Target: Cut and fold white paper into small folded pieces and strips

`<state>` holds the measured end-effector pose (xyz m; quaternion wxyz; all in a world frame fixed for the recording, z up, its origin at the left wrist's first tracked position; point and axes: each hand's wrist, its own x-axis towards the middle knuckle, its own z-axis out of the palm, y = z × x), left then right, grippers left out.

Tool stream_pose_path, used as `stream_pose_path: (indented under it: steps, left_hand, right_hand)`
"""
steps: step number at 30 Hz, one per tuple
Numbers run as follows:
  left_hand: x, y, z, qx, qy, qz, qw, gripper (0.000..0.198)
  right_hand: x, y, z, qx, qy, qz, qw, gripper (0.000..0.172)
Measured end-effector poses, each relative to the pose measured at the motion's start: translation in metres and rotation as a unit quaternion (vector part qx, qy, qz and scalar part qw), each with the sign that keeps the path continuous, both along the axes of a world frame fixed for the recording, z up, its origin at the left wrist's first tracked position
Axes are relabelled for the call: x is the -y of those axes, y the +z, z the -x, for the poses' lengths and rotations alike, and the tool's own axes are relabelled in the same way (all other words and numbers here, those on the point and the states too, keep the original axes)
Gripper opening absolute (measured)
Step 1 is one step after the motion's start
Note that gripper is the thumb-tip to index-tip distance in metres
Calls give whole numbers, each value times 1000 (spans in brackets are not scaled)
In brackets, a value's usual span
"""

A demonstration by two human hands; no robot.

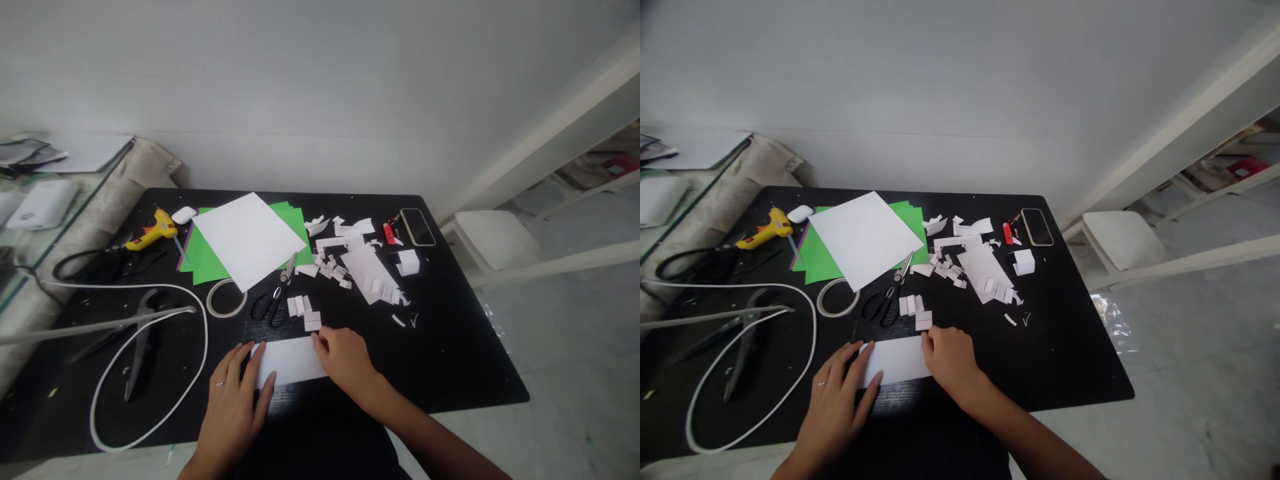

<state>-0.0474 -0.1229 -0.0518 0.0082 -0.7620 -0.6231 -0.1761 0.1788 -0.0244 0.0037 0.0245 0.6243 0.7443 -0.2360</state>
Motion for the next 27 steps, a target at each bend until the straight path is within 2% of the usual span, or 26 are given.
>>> stream_pose_path:
  steps: [15,21,25,27]
  left_hand:
    - [1,0,-1,29,16,27,999,52]
    - [-1,8,2,79,25,36,996,49]
    - [-11,22,-5,125,30,12,992,36]
    - [-21,28,-18,147,-13,27,989,16]
  right_hand:
    - [-10,8,-59,-12,-57,22,998,37]
    - [-15,11,-69,-50,-75,10,996,41]
    - [-11,11,-57,-154,-51,-1,987,42]
    - [-6,9,-44,-244,-15,3,970,26]
